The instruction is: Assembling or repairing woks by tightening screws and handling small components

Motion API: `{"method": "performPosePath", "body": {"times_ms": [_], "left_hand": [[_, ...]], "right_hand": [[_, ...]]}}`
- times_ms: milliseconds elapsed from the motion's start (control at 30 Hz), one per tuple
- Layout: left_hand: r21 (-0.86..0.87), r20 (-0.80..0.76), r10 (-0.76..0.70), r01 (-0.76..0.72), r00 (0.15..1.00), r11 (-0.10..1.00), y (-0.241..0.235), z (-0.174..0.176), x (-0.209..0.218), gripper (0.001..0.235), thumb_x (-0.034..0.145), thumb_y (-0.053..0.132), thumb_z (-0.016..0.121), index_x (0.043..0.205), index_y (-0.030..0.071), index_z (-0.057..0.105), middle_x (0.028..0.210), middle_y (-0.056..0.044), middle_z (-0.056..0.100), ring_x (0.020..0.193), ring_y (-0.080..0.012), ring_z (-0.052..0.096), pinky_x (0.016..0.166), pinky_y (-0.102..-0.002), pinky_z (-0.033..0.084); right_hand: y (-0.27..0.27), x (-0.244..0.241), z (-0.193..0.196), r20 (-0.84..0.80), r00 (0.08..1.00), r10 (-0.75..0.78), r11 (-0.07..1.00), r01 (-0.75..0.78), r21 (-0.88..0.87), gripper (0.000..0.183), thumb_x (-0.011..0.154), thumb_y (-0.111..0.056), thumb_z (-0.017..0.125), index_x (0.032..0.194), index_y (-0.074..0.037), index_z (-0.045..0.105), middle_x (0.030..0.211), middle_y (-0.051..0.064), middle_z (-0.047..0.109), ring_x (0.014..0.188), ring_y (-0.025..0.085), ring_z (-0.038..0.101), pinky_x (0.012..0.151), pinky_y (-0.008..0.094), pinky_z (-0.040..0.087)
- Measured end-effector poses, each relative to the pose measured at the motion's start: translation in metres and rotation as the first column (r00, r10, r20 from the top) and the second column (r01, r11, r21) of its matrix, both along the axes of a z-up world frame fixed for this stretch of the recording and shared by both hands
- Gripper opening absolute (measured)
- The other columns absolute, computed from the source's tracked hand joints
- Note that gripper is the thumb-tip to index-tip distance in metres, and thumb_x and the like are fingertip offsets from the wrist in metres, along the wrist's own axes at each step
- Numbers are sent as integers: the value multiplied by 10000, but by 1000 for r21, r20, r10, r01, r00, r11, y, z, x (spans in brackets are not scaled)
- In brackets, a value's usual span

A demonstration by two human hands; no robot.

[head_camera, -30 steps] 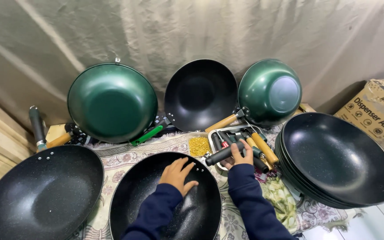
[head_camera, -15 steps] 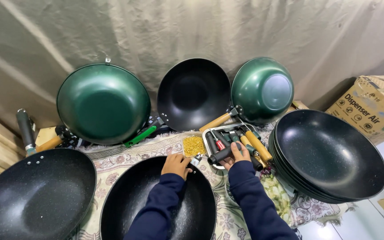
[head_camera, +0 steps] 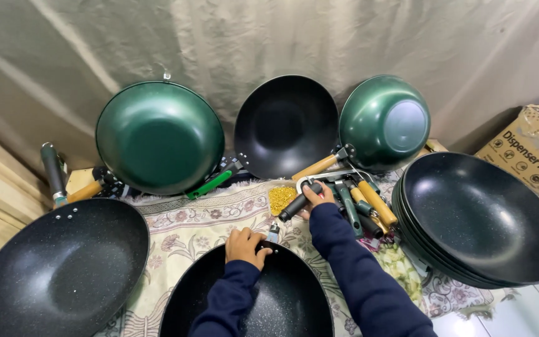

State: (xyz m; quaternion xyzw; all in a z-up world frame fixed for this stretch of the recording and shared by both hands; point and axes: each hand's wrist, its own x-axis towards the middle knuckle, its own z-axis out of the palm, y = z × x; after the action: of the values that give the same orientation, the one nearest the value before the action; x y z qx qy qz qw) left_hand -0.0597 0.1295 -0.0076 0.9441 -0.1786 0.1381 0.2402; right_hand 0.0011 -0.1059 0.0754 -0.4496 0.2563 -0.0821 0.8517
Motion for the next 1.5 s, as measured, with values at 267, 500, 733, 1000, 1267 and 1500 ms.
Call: {"method": "performPosePath", "body": {"times_ms": [267, 500, 733, 1000, 1267, 1500], "left_hand": [[-16, 44, -17, 18, 999, 1000, 0, 3, -5, 377, 728, 456, 862, 1031, 268, 738, 957, -12, 567, 922, -298, 499, 819, -455, 431], [-10, 53, -19, 20, 998, 1000, 1, 1, -4, 378, 732, 486, 842, 1028, 279, 729, 956, -6, 564, 927, -298, 495, 818, -457, 427], [-22, 73, -23, 24, 997, 999, 1, 1, -4, 366, 727, 474, 832, 1018, 276, 731, 939, -12, 560, 902, -304, 496, 784, -463, 424], [-4, 79, -30, 30, 996, 1000, 2, 0, -4, 390, 737, 478, 847, 1039, 260, 729, 939, -9, 558, 898, -288, 497, 793, -446, 436], [-15, 97, -34, 36, 995, 999, 2, 5, -7, 401, 736, 450, 855, 1070, 263, 735, 937, -1, 558, 895, -289, 501, 777, -449, 442], [-45, 140, -40, 47, 989, 998, 3, 8, -10, 433, 747, 429, 847, 1147, 297, 746, 922, 20, 546, 861, -270, 490, 768, -433, 436]], "right_hand": [[-28, 82, -108, 147, 988, -42, 745, 129, -655, 620, 736, -287, 875, 1283, -199, 598, 1335, 117, 560, 1108, 231, 620, 970, 362, 527], [-16, 102, -117, 142, 983, 114, 678, 27, -735, 568, 691, -356, 881, 1208, -248, 671, 1260, 47, 617, 1101, 211, 593, 995, 317, 479], [-13, 104, -103, 128, 956, 263, 729, -110, -676, 619, 703, -307, 895, 1255, -220, 630, 846, 128, 652, 446, 96, 451, 421, 252, 413], [3, 81, -70, 33, 927, 374, 750, -282, -598, 621, 770, -260, 851, 1330, -245, 584, 1060, 178, 673, 728, 198, 682, 502, 294, 530], [3, 69, -77, 32, 956, 292, 875, -253, -413, 645, 777, -134, 850, 1353, -219, 572, 840, 197, 637, 645, 256, 650, 555, 452, 580], [15, 43, -34, -147, 943, 298, 882, -331, -335, 840, 713, -98, 874, 1439, -317, 513, 1157, 238, 624, 867, 305, 667, 694, 495, 608]]}}
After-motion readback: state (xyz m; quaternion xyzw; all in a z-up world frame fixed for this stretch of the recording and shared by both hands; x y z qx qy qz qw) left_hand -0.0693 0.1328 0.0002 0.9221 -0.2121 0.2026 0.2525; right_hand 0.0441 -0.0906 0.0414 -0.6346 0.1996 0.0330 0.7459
